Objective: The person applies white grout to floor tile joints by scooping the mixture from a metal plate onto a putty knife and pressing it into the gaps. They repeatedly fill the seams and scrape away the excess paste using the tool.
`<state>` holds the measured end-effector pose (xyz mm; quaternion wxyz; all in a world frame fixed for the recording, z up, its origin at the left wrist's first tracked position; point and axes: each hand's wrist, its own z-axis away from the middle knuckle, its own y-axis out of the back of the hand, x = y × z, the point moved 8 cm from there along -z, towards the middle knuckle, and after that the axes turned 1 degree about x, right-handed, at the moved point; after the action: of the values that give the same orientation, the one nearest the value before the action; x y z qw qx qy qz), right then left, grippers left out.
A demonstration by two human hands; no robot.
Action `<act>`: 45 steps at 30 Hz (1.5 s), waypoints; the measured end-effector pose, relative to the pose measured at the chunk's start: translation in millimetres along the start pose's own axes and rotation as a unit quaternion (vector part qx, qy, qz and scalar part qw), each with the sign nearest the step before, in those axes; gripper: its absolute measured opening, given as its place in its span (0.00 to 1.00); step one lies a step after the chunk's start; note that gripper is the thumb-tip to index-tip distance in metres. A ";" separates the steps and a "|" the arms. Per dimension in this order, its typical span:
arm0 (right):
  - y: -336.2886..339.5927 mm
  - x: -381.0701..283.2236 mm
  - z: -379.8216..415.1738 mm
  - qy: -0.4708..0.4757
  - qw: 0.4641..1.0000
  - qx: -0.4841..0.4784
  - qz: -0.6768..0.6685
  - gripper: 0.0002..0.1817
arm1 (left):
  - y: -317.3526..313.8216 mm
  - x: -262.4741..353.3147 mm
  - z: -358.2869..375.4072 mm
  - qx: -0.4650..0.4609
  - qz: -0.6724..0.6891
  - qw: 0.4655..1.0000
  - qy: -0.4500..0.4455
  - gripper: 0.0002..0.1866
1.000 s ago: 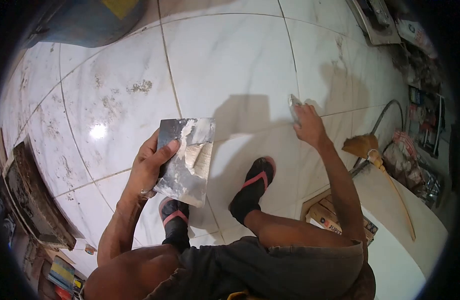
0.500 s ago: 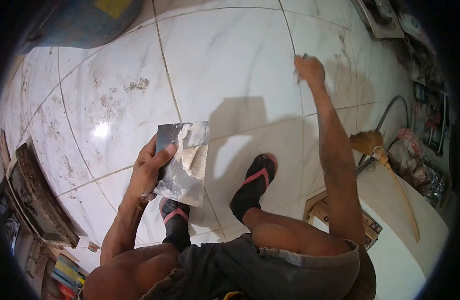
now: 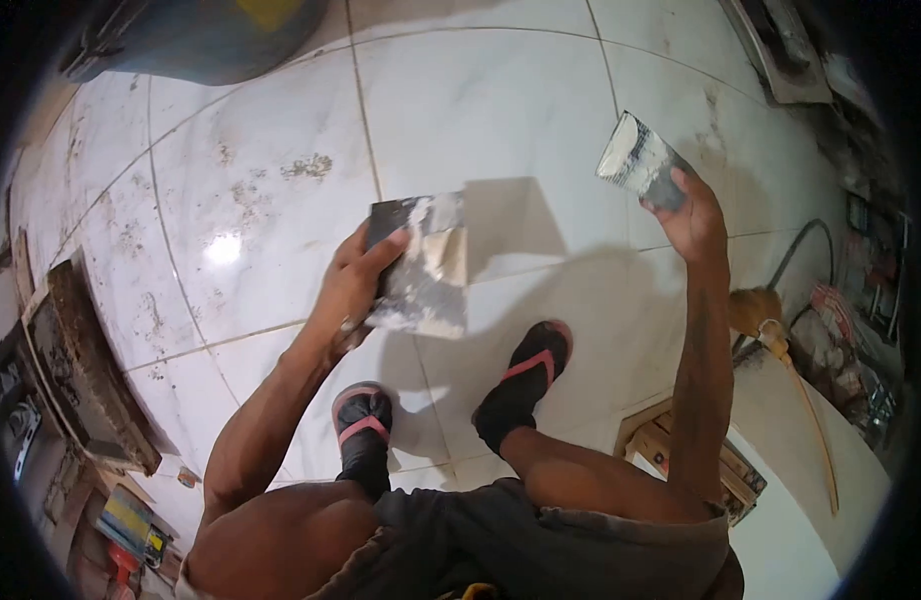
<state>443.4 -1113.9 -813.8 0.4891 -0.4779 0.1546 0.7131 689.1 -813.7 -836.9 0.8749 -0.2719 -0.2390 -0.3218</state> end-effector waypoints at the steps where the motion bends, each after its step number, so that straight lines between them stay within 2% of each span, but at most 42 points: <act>1: -22.6 -2.7 14.4 0.008 1.000 -0.029 0.009 0.22 | -5.5 2.5 -4.4 -0.006 0.002 1.000 -0.003 0.23; 4: -66.1 -9.6 51.0 0.043 0.994 -0.025 0.095 0.20 | -21.0 10.9 -15.0 -0.028 0.025 0.999 -0.003 0.22; 5: -82.6 -19.8 66.3 0.048 0.974 -0.027 0.218 0.20 | -26.2 16.3 -16.2 -0.041 0.021 0.999 -0.005 0.22; 7: -110.3 -39.8 89.1 0.057 0.888 -0.028 0.456 0.22 | -36.8 24.8 -16.5 -0.072 0.028 0.997 -0.010 0.21; 8: -130.5 -48.6 93.1 0.153 0.855 -0.082 0.489 0.23 | -37.6 25.9 -19.8 -0.079 0.025 0.996 -0.014 0.20; 10: -165.5 -59.5 111.0 0.337 0.751 -0.185 0.537 0.27 | -41.8 27.2 -24.6 -0.095 0.022 0.995 -0.021 0.20; 13: -182.1 -60.4 117.9 0.378 0.727 -0.212 0.532 0.30 | -47.7 35.1 -19.6 -0.095 0.009 0.995 -0.012 0.14; 22: -209.3 -37.0 119.5 0.374 0.613 -0.296 0.630 0.26 | -45.0 31.4 -25.1 -0.139 -0.009 0.990 -0.027 0.15; 25: -208.3 -36.0 117.4 0.354 0.597 -0.320 0.645 0.26 | -39.8 24.4 -26.9 -0.132 -0.005 0.991 -0.016 0.16; 28: -193.0 -45.2 105.3 0.295 0.609 -0.331 0.658 0.24 | -36.6 29.5 -22.4 -0.106 0.042 0.993 -0.020 0.17; 31: -144.5 -49.8 75.3 0.158 0.718 -0.264 0.624 0.21 | -17.6 42.9 -17.4 -0.049 0.032 0.997 -0.041 0.22; 33: -90.7 -52.6 50.4 0.088 0.786 -0.141 0.596 0.18 | -5.2 47.4 -12.2 -0.032 0.008 0.998 -0.046 0.24; 35: -50.1 -58.2 25.2 0.036 0.799 -0.013 0.600 0.18 | 9.1 46.7 -6.2 -0.008 -0.021 0.999 -0.046 0.25; 38: -2.1 -58.2 -17.0 0.035 0.750 0.091 0.655 0.18 | 27.6 36.9 3.2 0.034 -0.048 0.998 -0.033 0.24; 41: 1.2 -39.3 -53.8 0.139 0.620 0.074 0.769 0.17 | 42.6 21.6 14.8 0.054 -0.039 0.998 -0.011 0.21; 44: -1.9 -7.2 -86.7 0.104 0.557 0.122 0.815 0.16 | 50.3 8.2 26.6 0.062 0.002 0.998 -0.001 0.20; 45: -1.0 10.1 -100.2 0.104 0.559 0.133 0.812 0.15 | 56.2 3.3 27.6 0.055 -0.002 0.998 -0.002 0.20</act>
<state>496.8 -1176.8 -871.6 -0.2583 -0.1509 0.6198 0.7255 723.6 -761.6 -832.8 0.8873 -0.2236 -0.2583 -0.3098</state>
